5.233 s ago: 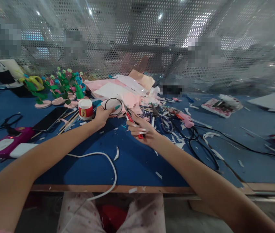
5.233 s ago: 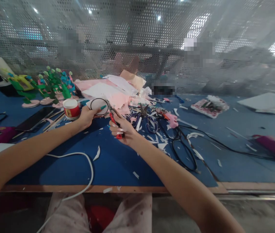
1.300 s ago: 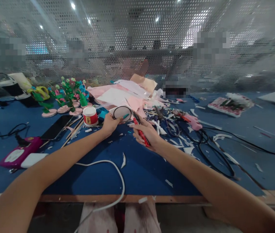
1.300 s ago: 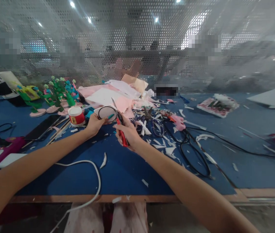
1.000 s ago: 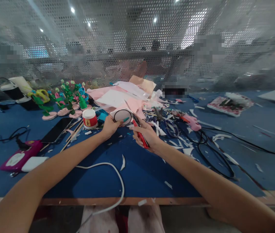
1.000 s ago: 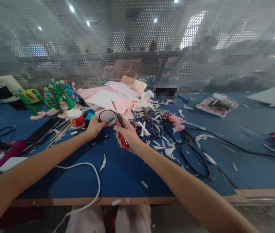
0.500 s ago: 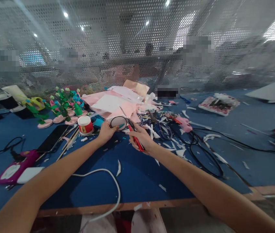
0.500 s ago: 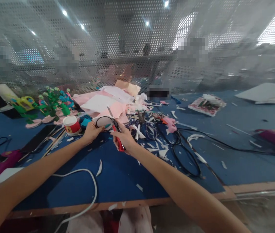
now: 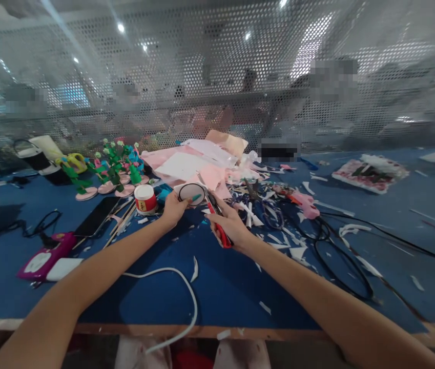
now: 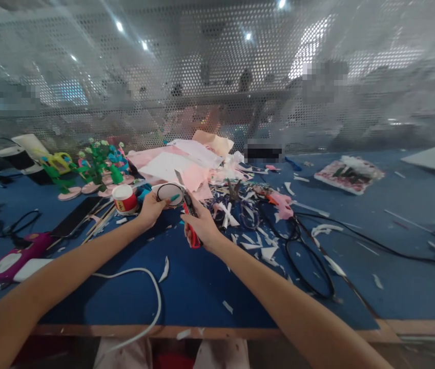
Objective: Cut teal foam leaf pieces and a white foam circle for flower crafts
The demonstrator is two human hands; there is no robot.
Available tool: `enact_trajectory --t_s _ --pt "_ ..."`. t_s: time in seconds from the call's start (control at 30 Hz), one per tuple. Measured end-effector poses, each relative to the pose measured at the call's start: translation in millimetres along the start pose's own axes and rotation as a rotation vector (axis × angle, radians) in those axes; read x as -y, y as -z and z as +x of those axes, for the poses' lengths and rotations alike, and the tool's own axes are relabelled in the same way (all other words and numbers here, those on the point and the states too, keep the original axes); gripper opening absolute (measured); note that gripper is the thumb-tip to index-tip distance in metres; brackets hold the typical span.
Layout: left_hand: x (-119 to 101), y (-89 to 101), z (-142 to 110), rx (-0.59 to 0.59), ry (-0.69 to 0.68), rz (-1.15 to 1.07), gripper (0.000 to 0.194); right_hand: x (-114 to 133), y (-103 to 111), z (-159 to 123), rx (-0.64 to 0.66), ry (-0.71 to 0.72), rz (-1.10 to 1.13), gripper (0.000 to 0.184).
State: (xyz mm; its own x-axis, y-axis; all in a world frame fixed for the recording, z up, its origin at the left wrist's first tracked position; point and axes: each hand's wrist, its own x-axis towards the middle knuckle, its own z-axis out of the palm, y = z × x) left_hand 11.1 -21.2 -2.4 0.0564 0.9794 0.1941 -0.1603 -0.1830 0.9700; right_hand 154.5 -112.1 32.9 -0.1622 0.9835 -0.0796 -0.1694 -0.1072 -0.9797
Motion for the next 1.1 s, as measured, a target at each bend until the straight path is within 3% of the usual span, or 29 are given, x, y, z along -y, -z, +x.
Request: enact_trajectory --t_s 0.1,0.37,0.7,1.1 --pt "2.1 -0.5 1.4 -0.019 0.003 0.025 0.039 -0.3 2.7 -0.5 0.001 -0.004 -0.046 0.082" --pt "5.8 0.2 3.8 0.09 -0.092 0.064 0.033 -0.8 7.6 -0.2 0.005 0.039 -0.093 0.082" --pt "10.2 1.4 6.9 0.096 -0.122 0.091 0.049 3.0 7.9 -3.7 -0.008 0.03 -0.128 0.08" --pt "7.6 0.1 2.8 0.168 -0.172 0.204 0.043 -4.2 11.6 0.8 -0.004 0.035 -0.172 0.088"
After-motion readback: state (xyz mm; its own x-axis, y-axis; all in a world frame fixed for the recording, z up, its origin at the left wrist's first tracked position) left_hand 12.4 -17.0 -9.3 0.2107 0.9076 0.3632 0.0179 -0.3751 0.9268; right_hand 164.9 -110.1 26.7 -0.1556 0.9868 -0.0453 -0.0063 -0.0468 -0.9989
